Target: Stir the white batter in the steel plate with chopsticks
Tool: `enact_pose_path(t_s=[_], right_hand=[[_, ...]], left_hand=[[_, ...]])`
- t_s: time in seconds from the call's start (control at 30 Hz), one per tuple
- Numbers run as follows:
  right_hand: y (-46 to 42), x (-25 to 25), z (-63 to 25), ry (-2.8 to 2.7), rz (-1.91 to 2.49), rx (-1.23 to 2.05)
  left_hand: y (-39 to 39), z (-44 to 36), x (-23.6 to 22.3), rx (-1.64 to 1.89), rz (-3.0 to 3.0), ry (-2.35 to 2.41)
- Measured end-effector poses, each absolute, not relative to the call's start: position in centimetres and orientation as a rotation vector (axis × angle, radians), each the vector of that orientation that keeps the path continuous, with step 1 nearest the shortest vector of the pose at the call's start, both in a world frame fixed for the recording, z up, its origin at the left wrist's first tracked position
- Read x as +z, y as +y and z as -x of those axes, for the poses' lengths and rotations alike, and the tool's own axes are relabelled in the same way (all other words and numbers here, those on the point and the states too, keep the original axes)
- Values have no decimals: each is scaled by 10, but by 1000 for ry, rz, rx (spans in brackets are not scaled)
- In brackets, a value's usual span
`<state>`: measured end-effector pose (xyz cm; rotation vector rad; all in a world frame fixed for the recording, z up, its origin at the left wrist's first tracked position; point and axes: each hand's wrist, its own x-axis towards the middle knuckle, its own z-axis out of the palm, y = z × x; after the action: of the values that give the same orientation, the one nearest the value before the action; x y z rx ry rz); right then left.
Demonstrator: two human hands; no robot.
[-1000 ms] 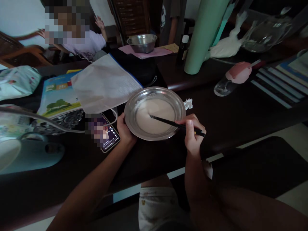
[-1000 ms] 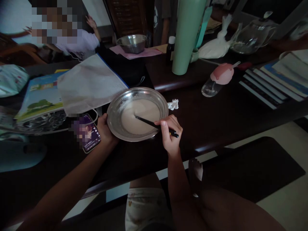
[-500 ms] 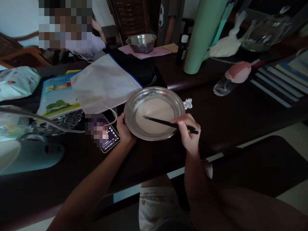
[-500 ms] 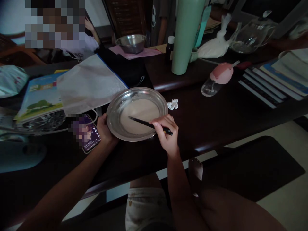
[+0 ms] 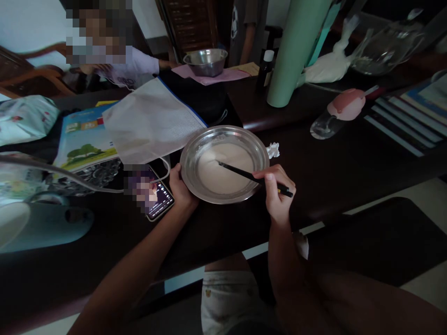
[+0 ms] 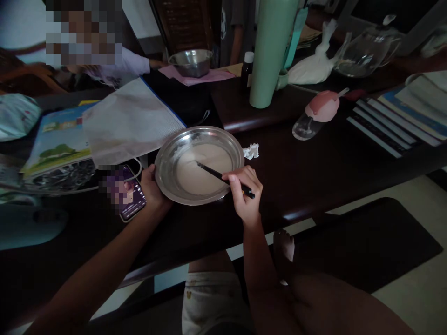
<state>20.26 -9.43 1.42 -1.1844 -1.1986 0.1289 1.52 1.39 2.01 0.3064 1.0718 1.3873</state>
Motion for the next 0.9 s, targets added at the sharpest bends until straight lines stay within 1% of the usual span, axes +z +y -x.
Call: enact_pose_path(t_s=[0.2, 0.37, 0.47, 0.6, 0.7, 0.9], right_hand=[[-95, 15, -202, -1258, 1205, 201], [-95, 14, -203, -1182, 1197, 146], [-95, 13, -203, -1199, 1146, 179], [-95, 15, -202, -1264, 1210, 173], [-95, 15, -203, -1203, 1207, 128], [-95, 16, -202, -1266, 1176, 189]], left_hand=[[16, -14, 14, 1389, -341, 1057], [16, -15, 15, 1397, -317, 1076], [15, -16, 18, 1398, -338, 1054], [13, -18, 24, 1400, -309, 1067], [13, -18, 25, 1394, -278, 1069], [14, -17, 21, 1408, -280, 1058]])
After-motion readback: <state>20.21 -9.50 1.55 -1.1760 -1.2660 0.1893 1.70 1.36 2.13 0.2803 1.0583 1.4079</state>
